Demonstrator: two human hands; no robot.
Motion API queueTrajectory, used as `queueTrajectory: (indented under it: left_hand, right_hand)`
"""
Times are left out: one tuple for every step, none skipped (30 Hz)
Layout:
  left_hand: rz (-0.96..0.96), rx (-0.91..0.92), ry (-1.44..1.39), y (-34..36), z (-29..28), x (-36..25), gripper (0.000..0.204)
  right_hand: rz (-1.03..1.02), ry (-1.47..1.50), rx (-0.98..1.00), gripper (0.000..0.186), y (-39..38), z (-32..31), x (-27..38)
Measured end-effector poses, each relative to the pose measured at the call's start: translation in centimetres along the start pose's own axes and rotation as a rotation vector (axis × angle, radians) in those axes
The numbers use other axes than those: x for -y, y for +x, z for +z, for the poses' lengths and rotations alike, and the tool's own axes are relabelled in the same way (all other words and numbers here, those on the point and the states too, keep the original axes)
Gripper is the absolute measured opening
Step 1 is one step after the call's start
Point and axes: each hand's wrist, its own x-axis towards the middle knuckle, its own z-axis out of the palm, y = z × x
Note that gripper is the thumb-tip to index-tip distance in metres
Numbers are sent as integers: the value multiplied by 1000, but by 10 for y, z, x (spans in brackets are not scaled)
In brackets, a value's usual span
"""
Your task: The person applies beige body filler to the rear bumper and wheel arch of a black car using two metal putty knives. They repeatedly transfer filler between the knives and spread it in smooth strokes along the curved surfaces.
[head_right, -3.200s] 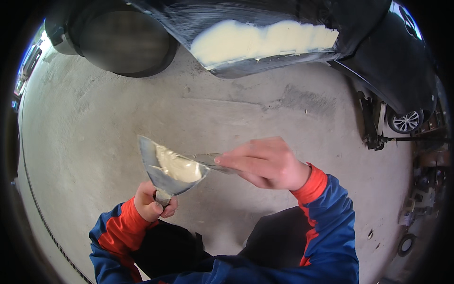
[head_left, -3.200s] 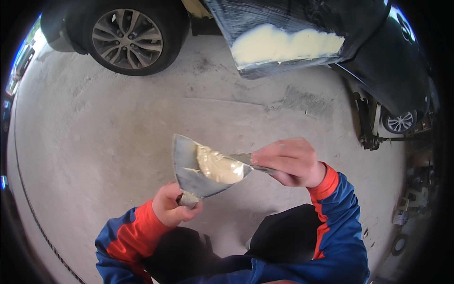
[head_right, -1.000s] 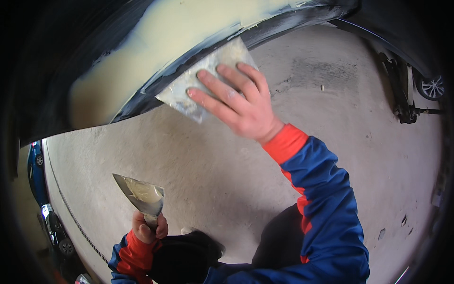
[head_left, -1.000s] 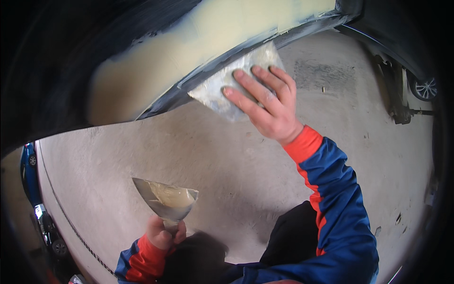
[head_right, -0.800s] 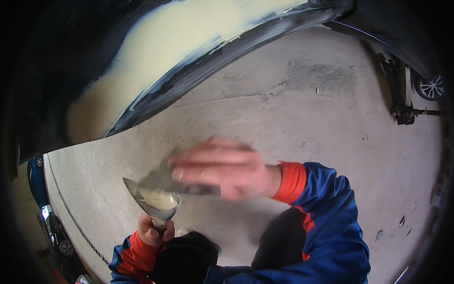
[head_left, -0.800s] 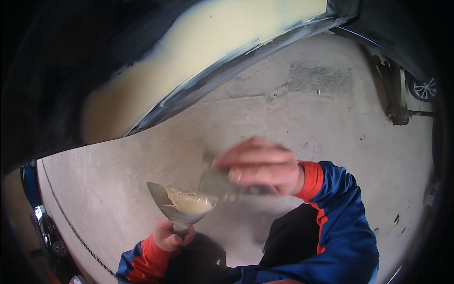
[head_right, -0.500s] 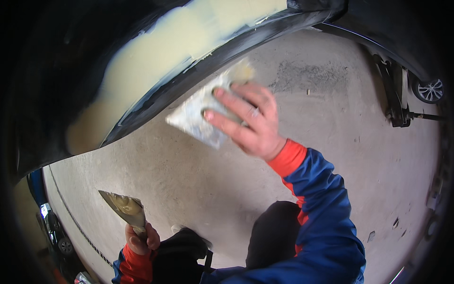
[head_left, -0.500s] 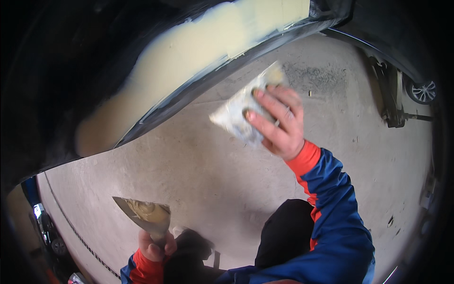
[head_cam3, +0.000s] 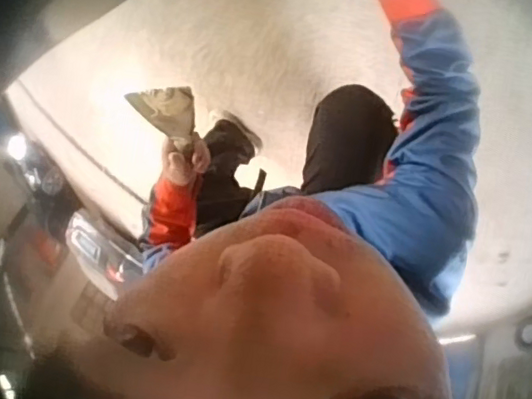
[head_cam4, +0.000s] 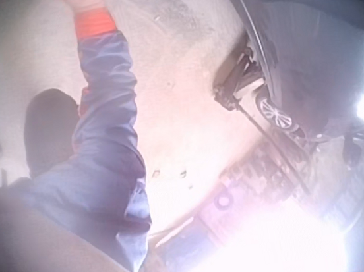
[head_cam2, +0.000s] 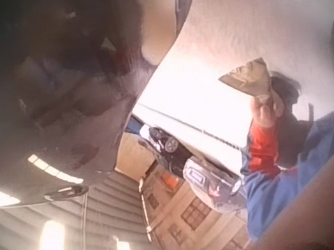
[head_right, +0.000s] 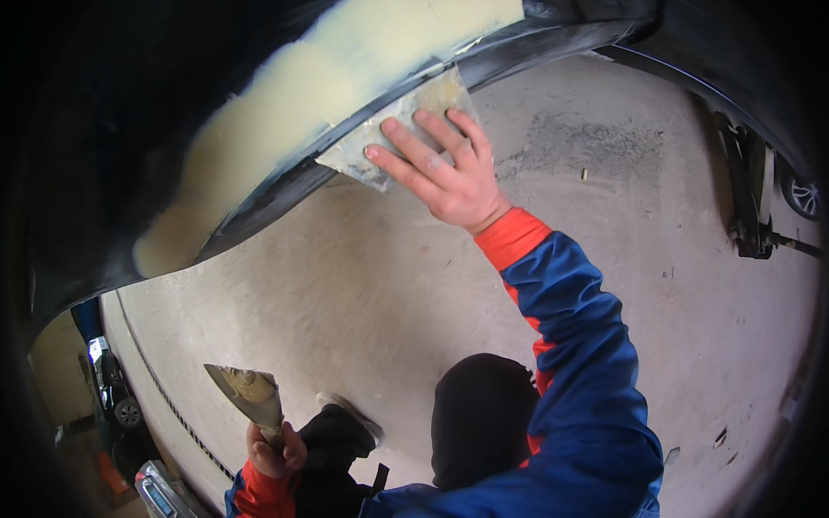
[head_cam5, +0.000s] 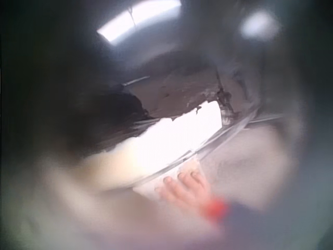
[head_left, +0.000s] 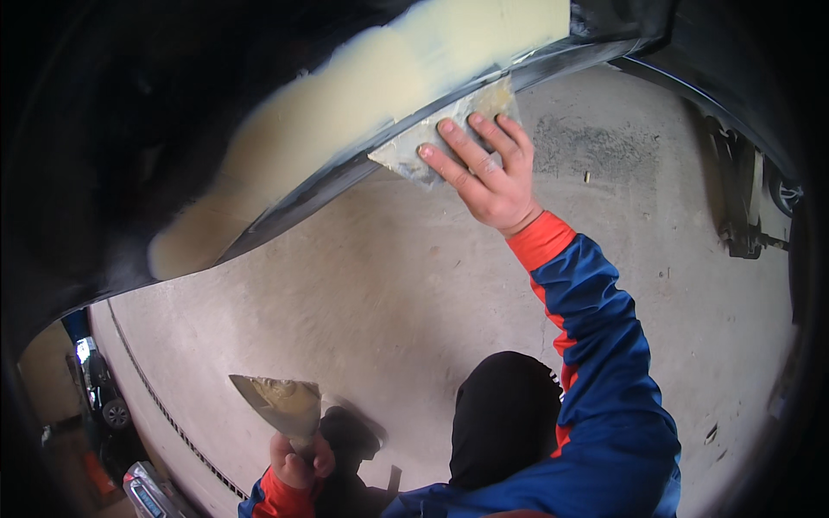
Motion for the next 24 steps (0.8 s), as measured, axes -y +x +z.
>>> queueTrajectory:
  left_hand:
    - [6,0,0,3,8,-2,75]
    - [20,1,-4,8,18,-4,76]
    - [35,2,-11,12,28,-8,76]
    - [51,4,-20,16,40,-12,76]
    - [38,11,-48,18,52,-16,80]
    - [40,23,-21,19,64,-21,81]
    - [18,66,-27,19,75,-26,79]
    - [3,111,-30,20,85,-30,79]
    - [-7,150,-23,18,92,-36,75]
    - [-10,134,-34,16,98,-42,74]
    - [13,124,-36,15,101,-49,73]
    - [17,108,-41,14,102,-55,73]
    - [26,118,-55,17,99,-61,73]
    - [59,105,-64,21,97,-65,74]
    - [82,82,-77,26,94,-68,73]
    - [108,66,-93,31,91,-69,73]
    - [107,61,-128,39,87,-70,74]
    - [120,93,-177,44,84,-70,74]
    - [132,113,-228,48,82,-70,74]
    - [138,147,-257,52,80,-69,75]
    - [182,183,-270,54,79,-68,74]
    - [165,164,-292,55,76,-69,73]
    - [144,149,-308,55,74,-68,73]
    - [122,131,-330,54,71,-68,74]
  right_hand:
    - [2,24,20,42,0,-7,1]
    - [28,127,45,43,1,-17,1]
    - [49,234,47,43,6,-30,4]
    - [74,356,-22,44,12,-44,6]
    - [177,606,-2,42,21,-59,15]
    - [283,893,-90,41,28,-76,28]
    - [485,1166,54,36,34,-104,43]
    - [676,1455,195,32,40,-130,55]
    - [603,1615,234,28,43,-144,56]
    - [537,1753,396,25,45,-155,58]
    - [444,1838,361,26,46,-161,65]
    - [370,1797,515,31,45,-164,63]
    - [348,1682,399,28,42,-160,59]
    - [318,1548,427,26,39,-149,50]
    - [350,1259,274,48,36,-139,44]
    - [326,964,191,50,31,-127,30]
    - [271,695,24,51,27,-113,14]
    - [252,523,46,50,23,-101,0]
    - [208,377,-31,49,20,-90,-15]
    - [169,251,19,48,18,-80,-29]
    - [147,137,17,47,15,-72,-36]
    - [141,102,38,46,14,-65,-43]
    - [133,73,41,45,14,-58,-49]
    - [117,39,84,44,13,-53,-53]
